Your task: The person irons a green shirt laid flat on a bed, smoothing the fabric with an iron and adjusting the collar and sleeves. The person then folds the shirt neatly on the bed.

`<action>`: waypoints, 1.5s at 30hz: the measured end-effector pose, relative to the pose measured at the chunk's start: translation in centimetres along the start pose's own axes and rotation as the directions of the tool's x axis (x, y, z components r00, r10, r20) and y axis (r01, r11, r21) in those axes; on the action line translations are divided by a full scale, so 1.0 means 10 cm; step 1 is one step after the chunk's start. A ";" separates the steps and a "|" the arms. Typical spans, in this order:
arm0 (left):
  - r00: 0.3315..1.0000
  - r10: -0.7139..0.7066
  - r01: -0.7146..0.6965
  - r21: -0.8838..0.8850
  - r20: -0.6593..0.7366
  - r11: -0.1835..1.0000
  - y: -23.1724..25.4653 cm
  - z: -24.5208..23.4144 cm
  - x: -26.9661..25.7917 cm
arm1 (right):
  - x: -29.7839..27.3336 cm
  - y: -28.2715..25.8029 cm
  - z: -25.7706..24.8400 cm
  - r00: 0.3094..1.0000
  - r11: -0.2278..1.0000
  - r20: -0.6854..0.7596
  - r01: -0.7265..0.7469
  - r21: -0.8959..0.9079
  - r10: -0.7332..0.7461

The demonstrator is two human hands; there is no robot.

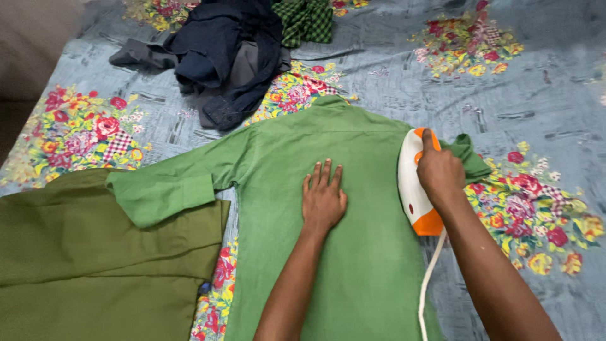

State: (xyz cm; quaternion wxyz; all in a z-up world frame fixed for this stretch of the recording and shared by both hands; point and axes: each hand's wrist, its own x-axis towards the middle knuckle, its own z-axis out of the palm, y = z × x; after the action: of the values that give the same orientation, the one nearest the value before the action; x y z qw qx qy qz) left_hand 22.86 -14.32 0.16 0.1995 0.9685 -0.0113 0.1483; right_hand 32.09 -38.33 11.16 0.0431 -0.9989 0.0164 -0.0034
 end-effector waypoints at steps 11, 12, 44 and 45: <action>0.999 0.032 -0.031 0.027 -0.010 0.999 0.01 0.00 0.00 | -0.85 -0.36 -0.18 0.991 0.976 0.027 0.127 0.175 -0.134; 0.999 0.040 -0.039 0.025 -0.025 0.999 0.00 0.00 0.00 | -0.96 -0.43 -0.15 0.985 0.968 0.017 0.163 0.189 -0.169; 0.998 0.063 -0.063 0.000 0.028 0.998 -0.07 -0.17 -0.57 | -1.45 0.01 0.00 0.984 0.981 -0.036 0.175 0.083 -0.173; 0.997 0.068 -0.069 0.011 0.034 0.998 -0.06 -0.21 -0.66 | -1.44 0.01 0.01 0.982 0.978 -0.052 0.186 0.093 -0.182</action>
State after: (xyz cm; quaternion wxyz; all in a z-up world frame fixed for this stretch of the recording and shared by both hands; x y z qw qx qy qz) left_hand 16.00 -13.18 -0.22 0.1882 0.9711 -0.0468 0.1389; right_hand 17.71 -37.95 10.97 0.0909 -0.9926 -0.0753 -0.0299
